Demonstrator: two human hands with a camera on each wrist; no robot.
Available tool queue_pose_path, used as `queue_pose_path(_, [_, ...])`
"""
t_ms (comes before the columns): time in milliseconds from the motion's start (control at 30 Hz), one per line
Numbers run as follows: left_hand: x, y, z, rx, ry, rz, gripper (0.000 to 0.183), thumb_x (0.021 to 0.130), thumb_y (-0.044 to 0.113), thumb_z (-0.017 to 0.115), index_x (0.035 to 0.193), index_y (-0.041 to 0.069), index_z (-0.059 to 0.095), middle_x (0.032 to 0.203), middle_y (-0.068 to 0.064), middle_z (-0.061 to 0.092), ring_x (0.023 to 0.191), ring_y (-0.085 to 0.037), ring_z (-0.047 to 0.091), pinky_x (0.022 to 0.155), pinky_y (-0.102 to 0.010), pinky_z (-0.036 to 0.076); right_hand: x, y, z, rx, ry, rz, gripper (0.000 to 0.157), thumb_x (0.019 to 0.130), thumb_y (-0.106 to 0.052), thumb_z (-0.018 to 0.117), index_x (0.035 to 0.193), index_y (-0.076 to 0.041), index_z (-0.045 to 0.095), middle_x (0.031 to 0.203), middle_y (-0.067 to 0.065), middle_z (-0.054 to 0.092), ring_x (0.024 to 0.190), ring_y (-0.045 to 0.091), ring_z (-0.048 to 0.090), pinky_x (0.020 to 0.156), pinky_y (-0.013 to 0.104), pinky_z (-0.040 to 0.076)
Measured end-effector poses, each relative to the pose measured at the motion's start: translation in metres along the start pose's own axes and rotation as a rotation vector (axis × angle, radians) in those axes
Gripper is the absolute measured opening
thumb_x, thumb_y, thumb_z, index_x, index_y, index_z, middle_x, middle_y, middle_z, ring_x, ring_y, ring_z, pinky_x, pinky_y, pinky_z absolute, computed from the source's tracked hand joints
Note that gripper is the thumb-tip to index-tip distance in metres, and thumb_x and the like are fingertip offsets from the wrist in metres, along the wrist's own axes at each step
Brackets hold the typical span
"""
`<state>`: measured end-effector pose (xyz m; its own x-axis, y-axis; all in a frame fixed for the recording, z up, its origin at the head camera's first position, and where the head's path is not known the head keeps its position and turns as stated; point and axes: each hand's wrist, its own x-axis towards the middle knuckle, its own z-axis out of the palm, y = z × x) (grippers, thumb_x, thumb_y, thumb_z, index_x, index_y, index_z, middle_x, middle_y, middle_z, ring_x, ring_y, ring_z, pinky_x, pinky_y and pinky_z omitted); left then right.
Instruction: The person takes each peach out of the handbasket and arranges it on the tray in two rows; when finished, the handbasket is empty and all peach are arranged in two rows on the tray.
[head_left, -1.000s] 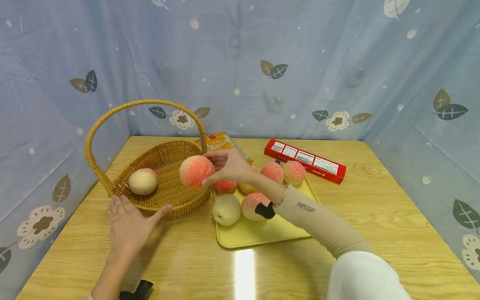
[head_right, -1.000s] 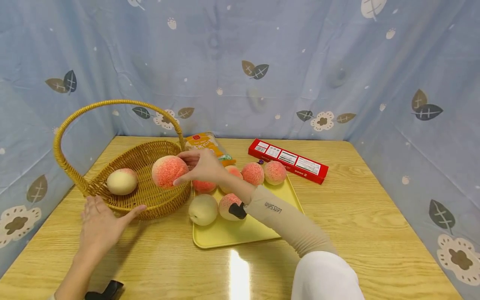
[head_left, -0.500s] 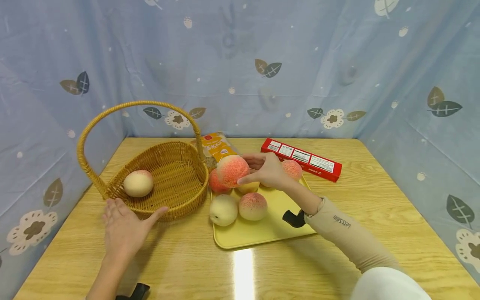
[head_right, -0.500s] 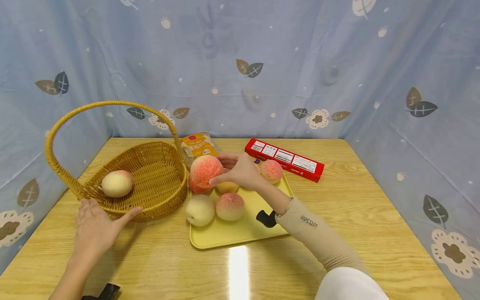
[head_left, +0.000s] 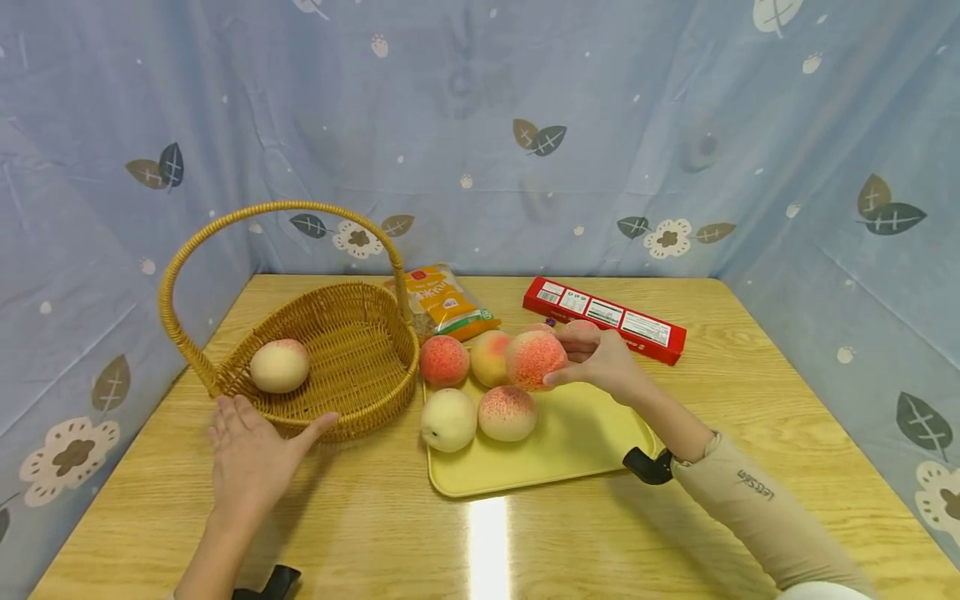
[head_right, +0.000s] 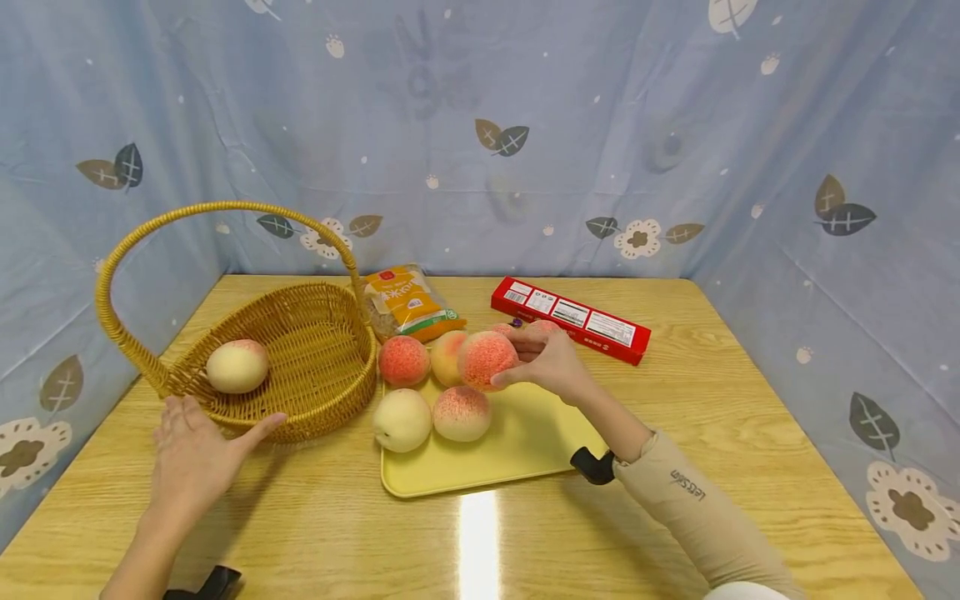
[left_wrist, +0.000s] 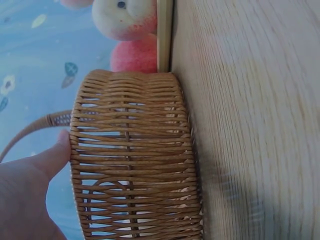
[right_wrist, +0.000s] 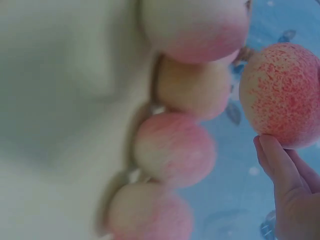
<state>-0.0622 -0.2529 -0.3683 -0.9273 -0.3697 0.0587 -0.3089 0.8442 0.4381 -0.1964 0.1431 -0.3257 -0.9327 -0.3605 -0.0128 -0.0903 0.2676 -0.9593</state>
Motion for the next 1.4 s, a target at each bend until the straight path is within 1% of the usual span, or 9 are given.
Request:
queue_pose_path(167, [0.000, 0.000, 0.000, -0.003, -0.006, -0.002, 0.130, 0.083, 0.076, 0.050, 0.137, -0.030, -0.002, 0.141, -0.050, -0.010, 0.134, -0.063, -0.002, 0.111, -0.065, 0.003, -0.010, 0.016, -0.013, -0.045, -0.011, 0.053, 0.068, 0.073, -0.002, 0.084, 0.131, 0.014, 0.053, 0.126, 0.028, 0.059, 0.113, 0.033, 0.062, 0.084, 0.031, 0.055])
queue_pose_path(367, [0.000, 0.000, 0.000, 0.000, 0.005, 0.001, 0.130, 0.083, 0.076, 0.050, 0.137, -0.031, -0.001, 0.141, -0.050, -0.009, 0.134, -0.063, -0.001, 0.110, -0.066, 0.005, -0.016, 0.030, -0.020, -0.107, 0.006, 0.072, 0.065, 0.073, -0.008, 0.084, 0.129, 0.012, 0.056, 0.122, 0.026, 0.063, 0.108, 0.031, 0.065, 0.082, 0.028, 0.056])
queue_pose_path(500, [0.000, 0.000, 0.000, -0.001, 0.008, 0.001, 0.129, 0.083, 0.075, 0.051, 0.137, -0.031, 0.000, 0.141, -0.050, -0.009, 0.134, -0.064, 0.000, 0.110, -0.066, 0.005, -0.017, 0.036, -0.021, -0.152, 0.008, 0.087, 0.064, 0.072, -0.009, 0.085, 0.126, 0.012, 0.058, 0.118, 0.024, 0.065, 0.106, 0.030, 0.065, 0.081, 0.027, 0.055])
queue_pose_path(667, [0.001, 0.000, 0.000, -0.004, 0.005, 0.003, 0.129, 0.083, 0.075, 0.051, 0.136, -0.031, 0.000, 0.141, -0.051, -0.009, 0.134, -0.063, -0.001, 0.110, -0.066, 0.004, -0.016, 0.039, -0.018, -0.206, 0.013, 0.096, 0.064, 0.068, -0.010, 0.087, 0.123, 0.012, 0.060, 0.113, 0.022, 0.068, 0.103, 0.031, 0.066, 0.082, 0.031, 0.056])
queue_pose_path(800, [0.001, 0.000, 0.000, 0.001, 0.011, 0.010, 0.129, 0.083, 0.075, 0.052, 0.136, -0.032, 0.001, 0.141, -0.051, -0.008, 0.134, -0.064, 0.000, 0.110, -0.066, 0.005, -0.014, 0.039, -0.016, -0.319, 0.024, 0.099, 0.065, 0.067, -0.016, 0.089, 0.120, 0.011, 0.062, 0.110, 0.021, 0.069, 0.102, 0.032, 0.067, 0.083, 0.036, 0.056])
queue_pose_path(933, [0.001, 0.000, 0.001, 0.006, 0.020, 0.017, 0.129, 0.084, 0.075, 0.052, 0.136, -0.032, 0.001, 0.141, -0.051, -0.008, 0.133, -0.064, 0.001, 0.110, -0.067, 0.006, -0.013, 0.040, -0.014, -0.453, 0.033, 0.079, 0.062, 0.064, -0.019, 0.091, 0.114, 0.008, 0.067, 0.105, 0.019, 0.071, 0.098, 0.031, 0.068, 0.082, 0.039, 0.056])
queue_pose_path(1167, [0.000, 0.000, 0.001, 0.013, 0.030, 0.021, 0.129, 0.083, 0.075, 0.051, 0.136, -0.032, 0.002, 0.141, -0.051, -0.006, 0.134, -0.064, 0.002, 0.110, -0.067, 0.007, -0.014, 0.037, -0.008, -0.677, -0.007, -0.004, 0.059, 0.064, -0.026, 0.091, 0.109, 0.005, 0.070, 0.099, 0.015, 0.073, 0.093, 0.030, 0.068, 0.080, 0.042, 0.054])
queue_pose_path(1300, [0.001, 0.000, 0.001, 0.010, 0.021, 0.012, 0.129, 0.083, 0.076, 0.051, 0.136, -0.031, 0.001, 0.141, -0.051, -0.007, 0.134, -0.063, 0.001, 0.110, -0.066, 0.006, -0.013, 0.033, -0.006, -0.737, -0.048, -0.044, 0.063, 0.064, -0.026, 0.090, 0.113, 0.006, 0.068, 0.102, 0.016, 0.072, 0.095, 0.032, 0.067, 0.081, 0.045, 0.054])
queue_pose_path(1400, [0.001, 0.000, 0.001, 0.009, 0.016, 0.004, 0.130, 0.083, 0.076, 0.050, 0.137, -0.031, 0.001, 0.142, -0.051, -0.008, 0.134, -0.063, 0.000, 0.110, -0.066, 0.005, -0.012, 0.032, -0.006, -0.736, -0.076, -0.043, 0.067, 0.065, -0.026, 0.090, 0.118, 0.006, 0.065, 0.107, 0.018, 0.070, 0.099, 0.034, 0.066, 0.083, 0.046, 0.054])
